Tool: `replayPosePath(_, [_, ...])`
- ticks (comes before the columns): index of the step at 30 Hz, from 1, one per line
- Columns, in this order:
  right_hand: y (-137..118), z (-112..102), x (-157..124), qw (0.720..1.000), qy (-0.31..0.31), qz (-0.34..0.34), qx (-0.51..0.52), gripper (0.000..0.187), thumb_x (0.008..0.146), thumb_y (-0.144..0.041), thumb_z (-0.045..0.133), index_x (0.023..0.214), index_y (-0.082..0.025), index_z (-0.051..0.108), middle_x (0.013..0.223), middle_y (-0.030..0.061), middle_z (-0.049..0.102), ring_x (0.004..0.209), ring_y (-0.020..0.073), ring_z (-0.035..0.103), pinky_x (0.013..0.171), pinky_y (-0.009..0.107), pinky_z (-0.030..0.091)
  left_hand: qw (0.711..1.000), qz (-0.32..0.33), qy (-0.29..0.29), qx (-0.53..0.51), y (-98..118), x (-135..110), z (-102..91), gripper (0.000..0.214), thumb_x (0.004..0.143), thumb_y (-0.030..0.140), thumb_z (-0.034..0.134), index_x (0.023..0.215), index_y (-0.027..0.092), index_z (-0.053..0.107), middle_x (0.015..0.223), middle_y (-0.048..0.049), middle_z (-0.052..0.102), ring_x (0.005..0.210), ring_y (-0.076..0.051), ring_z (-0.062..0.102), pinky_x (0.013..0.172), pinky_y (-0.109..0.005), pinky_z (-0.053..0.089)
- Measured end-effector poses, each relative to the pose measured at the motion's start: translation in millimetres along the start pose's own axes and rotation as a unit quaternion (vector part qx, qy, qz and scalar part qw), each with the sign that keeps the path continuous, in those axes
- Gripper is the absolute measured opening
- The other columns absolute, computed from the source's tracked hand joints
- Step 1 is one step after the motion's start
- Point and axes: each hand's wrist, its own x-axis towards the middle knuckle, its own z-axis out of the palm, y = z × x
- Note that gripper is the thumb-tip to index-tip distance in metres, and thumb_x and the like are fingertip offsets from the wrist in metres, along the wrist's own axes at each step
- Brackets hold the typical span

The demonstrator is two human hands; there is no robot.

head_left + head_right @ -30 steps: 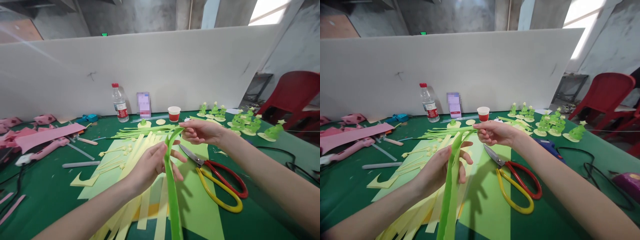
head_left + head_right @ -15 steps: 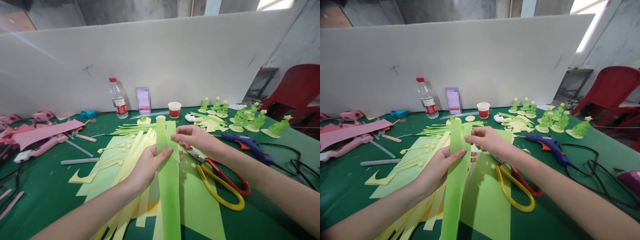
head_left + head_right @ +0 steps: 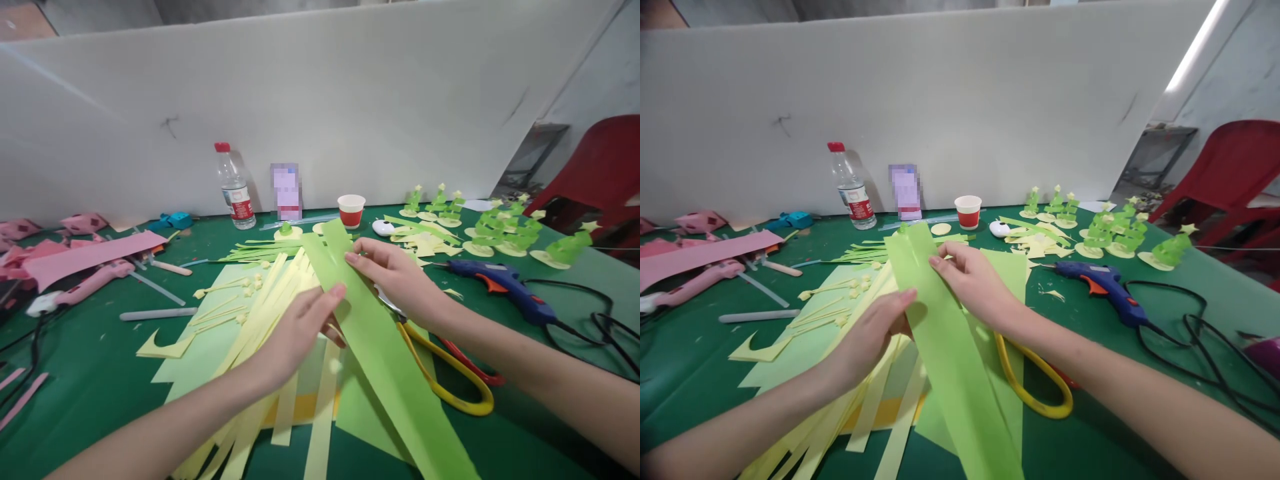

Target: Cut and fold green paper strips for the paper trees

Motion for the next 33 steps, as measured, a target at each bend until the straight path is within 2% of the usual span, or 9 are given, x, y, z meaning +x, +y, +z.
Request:
replayPosePath(3, [-2.8, 5.2, -4.5, 1.000, -0.004, -0.011, -0.008, 0.020, 0.082, -0.026, 0.045, 0.064, -0.019, 0.040, 0.048, -0.0082, 0.032, 0.040, 0.0055, 0.030, 0.038, 0.018, 0.024, 0.995, 0.049, 0.058, 0.066, 3.5, 1.6, -5.6, 0.036, 0.083, 0.038, 0.045, 0.055, 0.016, 0.050, 0.048, 0.0029, 0.051, 0.044, -0.009, 0.050, 0.049, -0.021, 0.042])
replayPosePath(7, [-2.1, 10.6, -11.3, 0.998, 0.024, -0.047, -0.039, 0.018, 0.083, -0.025, 0.044, 0.067, -0.020, 0.040, 0.042, -0.0094, 0.029, 0.036, 0.0059, 0.027, 0.034, 0.018, 0.020, 0.986, 0.081, 0.047, 0.136, -2.9, -1.1, -4.3, 0.043, 0.086, 0.034, 0.037, 0.047, 0.018, 0.044, 0.041, 0.0023, 0.047, 0.040, -0.009, 0.047, 0.046, -0.021, 0.039])
replayPosePath(11, [-1.0, 13.2, -17.8, 0.981, 0.067, -0.148, -0.105, 0.017, 0.082, -0.019, 0.043, 0.065, -0.020, 0.039, 0.038, -0.0112, 0.023, 0.034, 0.0049, 0.018, 0.032, 0.019, 0.015, 0.984, 0.115, 0.055, 0.128, -9.8, -3.2, 1.2, 0.040, 0.085, 0.034, 0.034, 0.049, 0.019, 0.043, 0.041, 0.0019, 0.048, 0.040, -0.010, 0.050, 0.046, -0.022, 0.041])
replayPosePath(16, [0.7, 14.0, -19.3, 0.980, 0.105, -0.140, -0.095, 0.017, 0.084, -0.022, 0.041, 0.068, -0.021, 0.038, 0.040, -0.0098, 0.028, 0.033, 0.0060, 0.023, 0.030, 0.018, 0.019, 0.980, 0.166, 0.076, 0.083, -7.7, -3.8, 6.3, 0.036, 0.084, 0.028, 0.035, 0.049, 0.021, 0.037, 0.043, 0.0046, 0.042, 0.044, -0.010, 0.049, 0.048, -0.021, 0.043])
replayPosePath(19, [0.1, 12.7, -17.9, 0.980, 0.142, -0.110, -0.082, 0.018, 0.086, -0.025, 0.040, 0.069, -0.021, 0.039, 0.046, -0.0074, 0.032, 0.037, 0.0069, 0.032, 0.032, 0.017, 0.026, 0.983, 0.158, 0.087, 0.046, -6.2, -2.4, 5.9, 0.038, 0.085, 0.030, 0.036, 0.048, 0.021, 0.036, 0.043, 0.0048, 0.040, 0.045, -0.010, 0.048, 0.049, -0.021, 0.043])
replayPosePath(22, [-3.3, 11.7, -18.5, 0.990, 0.111, -0.074, -0.052, 0.022, 0.088, -0.032, 0.038, 0.068, -0.021, 0.041, 0.049, -0.0064, 0.032, 0.040, 0.0073, 0.035, 0.033, 0.017, 0.031, 0.985, 0.139, 0.099, 0.010, -7.6, 1.1, 2.4, 0.037, 0.085, 0.033, 0.040, 0.051, 0.019, 0.043, 0.047, 0.0048, 0.042, 0.044, -0.009, 0.044, 0.048, -0.020, 0.042])
replayPosePath(27, [-7.7, 12.8, -21.3, 0.996, 0.042, -0.050, -0.066, 0.020, 0.083, -0.026, 0.046, 0.065, -0.020, 0.042, 0.039, -0.0094, 0.029, 0.032, 0.0046, 0.023, 0.027, 0.015, 0.018, 0.986, 0.134, 0.070, -0.076, -12.5, 4.0, -2.2, 0.032, 0.084, 0.039, 0.043, 0.061, 0.018, 0.050, 0.056, 0.0029, 0.049, 0.052, -0.011, 0.047, 0.050, -0.021, 0.040])
replayPosePath(30, [-6.8, 13.8, -21.6, 0.993, 0.065, -0.077, -0.061, 0.017, 0.083, -0.022, 0.046, 0.066, -0.021, 0.042, 0.036, -0.0113, 0.024, 0.031, 0.0040, 0.017, 0.027, 0.016, 0.012, 0.992, 0.110, 0.006, -0.060, -13.7, -0.1, 0.0, 0.030, 0.080, 0.036, 0.051, 0.057, 0.017, 0.049, 0.055, 0.0026, 0.048, 0.054, -0.011, 0.047, 0.056, -0.023, 0.042])
replayPosePath(33, [-3.8, 15.9, -23.5, 0.990, 0.089, -0.097, -0.059, 0.016, 0.083, -0.022, 0.045, 0.067, -0.021, 0.043, 0.038, -0.0108, 0.024, 0.031, 0.0047, 0.017, 0.026, 0.017, 0.013, 0.995, 0.087, -0.004, -0.057, -14.9, -5.3, 4.7, 0.030, 0.079, 0.034, 0.052, 0.055, 0.017, 0.048, 0.054, 0.0030, 0.046, 0.054, -0.010, 0.044, 0.055, -0.022, 0.040])
